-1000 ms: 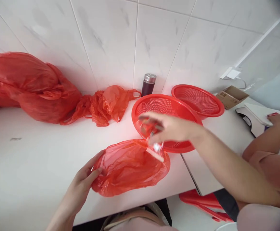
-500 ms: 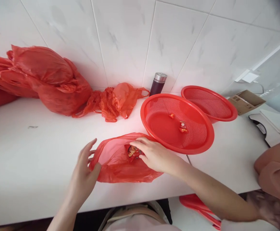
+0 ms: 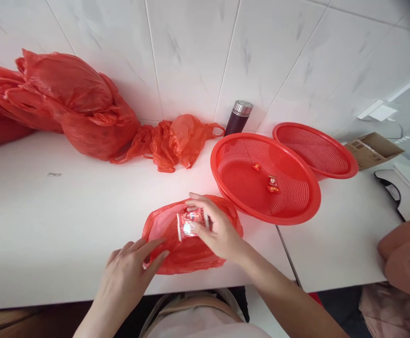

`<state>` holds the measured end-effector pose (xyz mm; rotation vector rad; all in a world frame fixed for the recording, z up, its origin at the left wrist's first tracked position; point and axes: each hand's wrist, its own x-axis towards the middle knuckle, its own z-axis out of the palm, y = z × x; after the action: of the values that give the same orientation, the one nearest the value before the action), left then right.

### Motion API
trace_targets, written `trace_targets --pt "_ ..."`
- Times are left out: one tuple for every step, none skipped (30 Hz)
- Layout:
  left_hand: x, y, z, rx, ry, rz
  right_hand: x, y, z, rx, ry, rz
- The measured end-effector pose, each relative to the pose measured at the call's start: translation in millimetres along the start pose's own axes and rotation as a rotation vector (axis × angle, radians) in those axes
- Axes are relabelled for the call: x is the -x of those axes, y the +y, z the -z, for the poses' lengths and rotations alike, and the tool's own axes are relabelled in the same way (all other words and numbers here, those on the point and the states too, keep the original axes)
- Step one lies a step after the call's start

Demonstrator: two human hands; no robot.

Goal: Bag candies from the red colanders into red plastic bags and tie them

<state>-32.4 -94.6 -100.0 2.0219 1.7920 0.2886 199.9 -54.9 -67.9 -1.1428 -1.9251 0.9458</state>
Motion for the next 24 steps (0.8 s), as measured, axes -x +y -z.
trace_targets --pt "1.5 -1.3 0.0 -0.007 -0.022 0.004 -0.5 1.9 -6.6 0.05 -0.053 0.002" --pt "2.9 -2.4 0.4 -0.012 -0.037 0.008 -0.9 4.3 -12.1 0.11 -0.101 0.002" --pt "3.9 -3.5 0.9 -0.016 -0.047 0.01 -0.9 7.3 -16.1 0.176 -0.134 0.003" --pt "4.6 -4.7 1.3 -0.017 -0.056 0.01 -0.7 10.6 -18.3 0.245 -0.144 0.005" --pt "5.1 -6.0 1.6 -0.016 -0.066 0.008 -0.3 14.1 -18.9 0.315 -0.133 0.006" --pt "5.3 -7.2 1.6 -0.01 -0.079 0.003 0.3 17.5 -17.8 0.384 -0.114 0.005" --pt "5.3 -8.4 1.4 -0.001 -0.092 -0.004 1.3 20.4 -15.4 0.451 -0.097 0.0" --pt "5.0 -9.2 1.2 0.008 -0.104 -0.009 2.5 22.8 -12.1 0.514 -0.094 -0.008" --pt "4.7 -9.8 1.1 0.018 -0.111 -0.012 3.8 24.4 -8.4 0.57 -0.103 -0.02" --pt "4.1 -10.1 1.2 0.024 -0.114 -0.011 5.1 25.2 -4.6 0.62 -0.12 -0.037" --pt "3.3 -10.1 1.8 0.027 -0.112 -0.006 6.2 25.4 -0.9 0.662 -0.143 -0.059" --pt "2.4 -10.0 2.7 0.027 -0.107 -0.002 6.8 25.1 2.4 0.696 -0.166 -0.088" --pt "1.2 -9.9 3.9 0.02 -0.101 0.001 6.9 24.5 5.2 0.722 -0.188 -0.123" --pt "-0.2 -10.0 5.3 0.006 -0.095 0.002 6.3 23.8 7.7 0.742 -0.205 -0.158" --pt "-1.7 -10.4 6.7 -0.016 -0.088 0.004 5.1 23.2 9.6 0.758 -0.218 -0.19" --pt "-3.2 -11.2 8.1 -0.044 -0.077 0.005 3.6 22.4 11.0 0.768 -0.23 -0.218" --pt "-4.6 -12.4 9.2 -0.073 -0.061 0.007 2.2 21.3 11.8 0.772 -0.242 -0.241" --pt "-5.7 -13.8 10.2 -0.097 -0.04 0.011 1.3 19.4 12.2 0.767 -0.253 -0.257" --pt "-6.4 -15.3 11.1 -0.108 -0.015 0.013 1.3 16.4 12.4 0.754 -0.257 -0.264" --pt "-6.7 -16.6 12.0 -0.093 0.011 0.006 2.4 11.8 12.9 0.728 -0.257 -0.262" --pt "-6.4 -17.6 13.1 -0.05 0.035 -0.011 4.6 5.4 14.4 0.686 -0.257 -0.246" --pt "-5.6 -18.0 14.5 0.021 0.056 -0.033 7.3 -2.7 17.6 0.624 -0.263 -0.215" --pt "-4.3 -17.7 16.0 0.115 0.076 -0.057 9.9 -12.1 23.4 0.547 -0.277 -0.175" --pt "-2.9 -16.6 17.8 0.23 0.095 -0.085 11.5 -21.7 32.3 0.464 -0.287 -0.136"
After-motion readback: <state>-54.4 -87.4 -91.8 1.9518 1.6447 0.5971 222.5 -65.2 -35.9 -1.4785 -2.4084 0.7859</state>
